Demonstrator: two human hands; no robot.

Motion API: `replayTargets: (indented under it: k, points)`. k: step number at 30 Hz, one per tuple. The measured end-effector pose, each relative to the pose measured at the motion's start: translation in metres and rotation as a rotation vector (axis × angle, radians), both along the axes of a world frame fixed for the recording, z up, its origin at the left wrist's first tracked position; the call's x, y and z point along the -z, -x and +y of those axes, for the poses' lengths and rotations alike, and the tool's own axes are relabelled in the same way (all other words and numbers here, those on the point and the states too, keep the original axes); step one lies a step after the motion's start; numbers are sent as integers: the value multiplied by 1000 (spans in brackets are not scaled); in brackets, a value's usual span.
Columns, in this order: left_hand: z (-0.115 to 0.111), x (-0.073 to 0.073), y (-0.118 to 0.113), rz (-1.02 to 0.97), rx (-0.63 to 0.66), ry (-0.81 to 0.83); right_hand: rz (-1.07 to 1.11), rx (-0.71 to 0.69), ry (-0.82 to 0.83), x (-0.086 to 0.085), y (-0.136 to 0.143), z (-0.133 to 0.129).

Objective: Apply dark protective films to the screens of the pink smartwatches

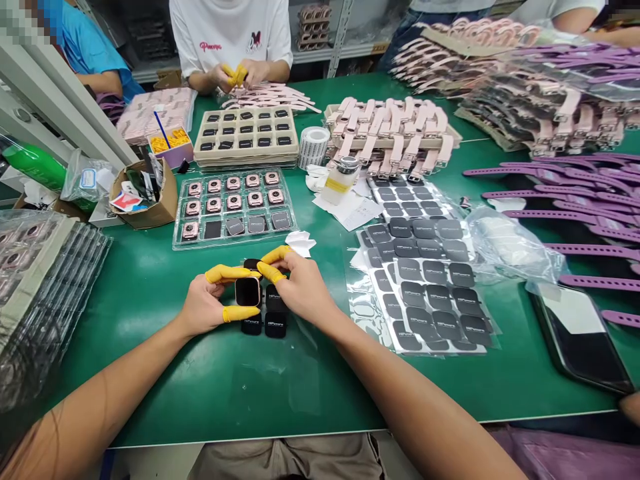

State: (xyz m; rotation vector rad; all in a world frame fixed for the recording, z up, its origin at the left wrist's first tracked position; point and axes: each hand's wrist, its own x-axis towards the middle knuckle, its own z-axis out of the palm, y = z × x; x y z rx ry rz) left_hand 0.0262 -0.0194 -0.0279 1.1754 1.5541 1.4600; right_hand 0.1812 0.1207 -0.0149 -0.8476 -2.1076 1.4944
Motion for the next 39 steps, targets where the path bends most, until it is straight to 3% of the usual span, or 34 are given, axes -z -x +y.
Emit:
replayTargets:
  k: [7, 12, 15, 19, 21, 23, 26, 28, 39]
  points:
    - [0, -1, -1, -130, 58, -11, -198, -84, -162, 5, -2, -2]
    - [1, -2, -11, -212, 5, 65, -349, -29, -355, 13, -3, -2]
    - [1, -3, -16, -198, -7, 102, -295, 59, -389, 14, -1, -4]
    - [0, 0, -19, -163, 2, 112, -56, 131, -401, 11, 1, -5]
    - [0, 2, -19, -133, -10, 131, 57, 197, -334, 7, 0, -2]
    - [1, 2, -16, -115, -39, 162, 153, 236, -156, 2, -3, 3]
    - [3, 2, -10, -122, -76, 184, 175, 85, 175, -7, -9, 9]
    - [4, 3, -4, -133, -77, 185, 112, -29, 310, -9, -11, 9]
    - [6, 10, 1, -97, -32, 155, -9, 8, 545, 2, 0, -7]
